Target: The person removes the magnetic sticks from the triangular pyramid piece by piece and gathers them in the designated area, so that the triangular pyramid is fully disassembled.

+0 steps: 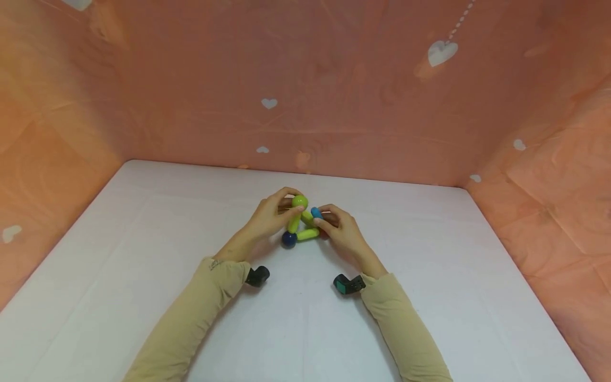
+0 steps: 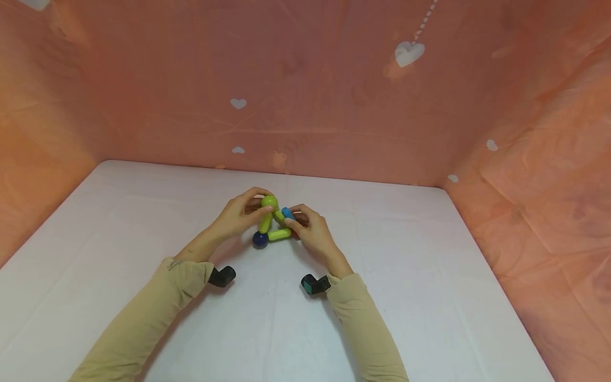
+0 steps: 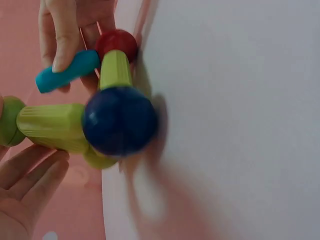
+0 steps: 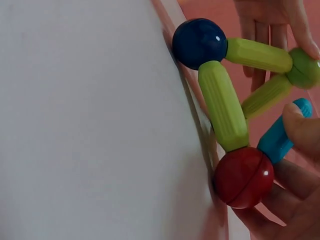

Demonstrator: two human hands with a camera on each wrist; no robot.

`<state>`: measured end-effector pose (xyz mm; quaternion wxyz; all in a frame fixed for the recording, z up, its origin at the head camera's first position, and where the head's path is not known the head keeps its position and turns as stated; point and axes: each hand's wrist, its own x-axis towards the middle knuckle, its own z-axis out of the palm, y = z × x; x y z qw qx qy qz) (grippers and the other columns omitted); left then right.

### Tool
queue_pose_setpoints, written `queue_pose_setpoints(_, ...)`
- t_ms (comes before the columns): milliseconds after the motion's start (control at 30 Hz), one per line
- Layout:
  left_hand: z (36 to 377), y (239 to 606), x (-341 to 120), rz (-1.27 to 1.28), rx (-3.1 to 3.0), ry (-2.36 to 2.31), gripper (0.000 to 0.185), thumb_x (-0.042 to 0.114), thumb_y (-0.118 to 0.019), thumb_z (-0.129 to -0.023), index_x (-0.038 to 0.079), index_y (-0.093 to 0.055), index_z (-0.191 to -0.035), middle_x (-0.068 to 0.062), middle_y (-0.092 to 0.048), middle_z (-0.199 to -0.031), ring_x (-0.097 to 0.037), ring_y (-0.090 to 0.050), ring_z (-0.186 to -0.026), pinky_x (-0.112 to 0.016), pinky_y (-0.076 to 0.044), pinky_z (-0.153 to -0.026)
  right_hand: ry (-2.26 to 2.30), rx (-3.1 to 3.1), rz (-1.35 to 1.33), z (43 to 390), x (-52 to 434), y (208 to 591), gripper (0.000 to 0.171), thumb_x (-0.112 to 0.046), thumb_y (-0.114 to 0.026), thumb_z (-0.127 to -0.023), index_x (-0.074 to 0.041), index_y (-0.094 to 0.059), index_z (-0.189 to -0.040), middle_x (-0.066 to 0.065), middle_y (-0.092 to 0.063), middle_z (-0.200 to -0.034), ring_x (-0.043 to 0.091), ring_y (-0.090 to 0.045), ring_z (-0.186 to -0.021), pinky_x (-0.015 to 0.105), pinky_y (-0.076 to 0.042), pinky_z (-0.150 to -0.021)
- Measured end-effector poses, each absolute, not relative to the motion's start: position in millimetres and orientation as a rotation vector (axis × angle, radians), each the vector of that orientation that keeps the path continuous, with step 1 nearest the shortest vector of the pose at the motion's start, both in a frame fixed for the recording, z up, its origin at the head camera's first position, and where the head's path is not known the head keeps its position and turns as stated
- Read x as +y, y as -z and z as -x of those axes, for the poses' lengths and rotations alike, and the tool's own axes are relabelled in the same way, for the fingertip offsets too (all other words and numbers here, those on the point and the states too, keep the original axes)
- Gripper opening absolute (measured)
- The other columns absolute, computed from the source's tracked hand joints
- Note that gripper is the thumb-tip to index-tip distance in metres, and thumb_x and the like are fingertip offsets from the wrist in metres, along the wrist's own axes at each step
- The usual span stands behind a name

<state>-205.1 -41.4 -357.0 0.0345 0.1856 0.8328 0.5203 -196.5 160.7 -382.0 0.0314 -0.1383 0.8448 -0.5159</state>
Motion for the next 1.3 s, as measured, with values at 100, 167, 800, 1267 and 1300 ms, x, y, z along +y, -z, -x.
queue_pose_setpoints(100,205.2,357.4,-45.9,-0.54,2.519,-1.656,0.033,0.021,-0.059,-0.096,0.01,-0.052,-0.126,-0.02,-0.062,-0.125,-0.031,-0.06,-0.117,-0.041,-0.047,-0.1,1.625,2.592,0.417,197.2,160.6,382.4,0.026,-0.012,-0.062,-0.093,-0.001,-0.059,-0.116,0.023,-0.066,-0.117,0.032,-0.066,-0.103,0.035,-0.056,-0.077)
queue_pose_setpoints(167,205.7,357.6,-48.3,-0.555,2.535,-1.658,0.033,0.02,-0.06,-0.096,0.009,-0.052,-0.126,-0.021,-0.063,-0.124,-0.032,-0.06,-0.117,-0.041,-0.047,-0.099,1.633,2.594,0.418,197.4,160.0,382.3,0.026,-0.012,-0.063,-0.093,-0.001,-0.059,-0.116,0.023,-0.066,-0.116,0.032,-0.066,-0.102,0.034,-0.056,-0.077)
queue_pose_setpoints(800,202.1,352.9,-59.7,-0.502,2.588,-1.657,0.037,0.016,-0.059,-0.095,-0.001,-0.05,-0.127,-0.026,-0.057,-0.13,-0.037,-0.057,-0.119,-0.041,-0.046,-0.101,1.55,2.723,0.357,195.2,169.0,374.5,0.026,-0.017,-0.064,-0.092,-0.004,-0.061,-0.114,0.014,-0.066,-0.115,0.028,-0.061,-0.113,0.04,-0.046,-0.101)
queue_pose_setpoints(1267,197.8,356.1,-70.8,-0.452,2.698,-1.566,0.036,0.016,-0.057,-0.097,0.0,-0.05,-0.129,-0.024,-0.056,-0.129,-0.038,-0.058,-0.116,-0.046,-0.049,-0.095,1.573,2.758,0.39,194.9,182.8,379.0,0.026,-0.013,-0.061,-0.094,0.002,-0.058,-0.115,0.02,-0.066,-0.111,0.032,-0.061,-0.108,0.042,-0.046,-0.099)
queue_pose_setpoints(1300,197.5,356.6,-71.3,-0.448,2.701,-1.565,0.036,0.016,-0.057,-0.097,0.0,-0.05,-0.129,-0.024,-0.057,-0.128,-0.038,-0.058,-0.116,-0.046,-0.049,-0.095,1.572,2.757,0.385,194.7,183.4,379.1,0.026,-0.013,-0.061,-0.094,0.003,-0.058,-0.115,0.02,-0.065,-0.111,0.032,-0.061,-0.109,0.043,-0.046,-0.099)
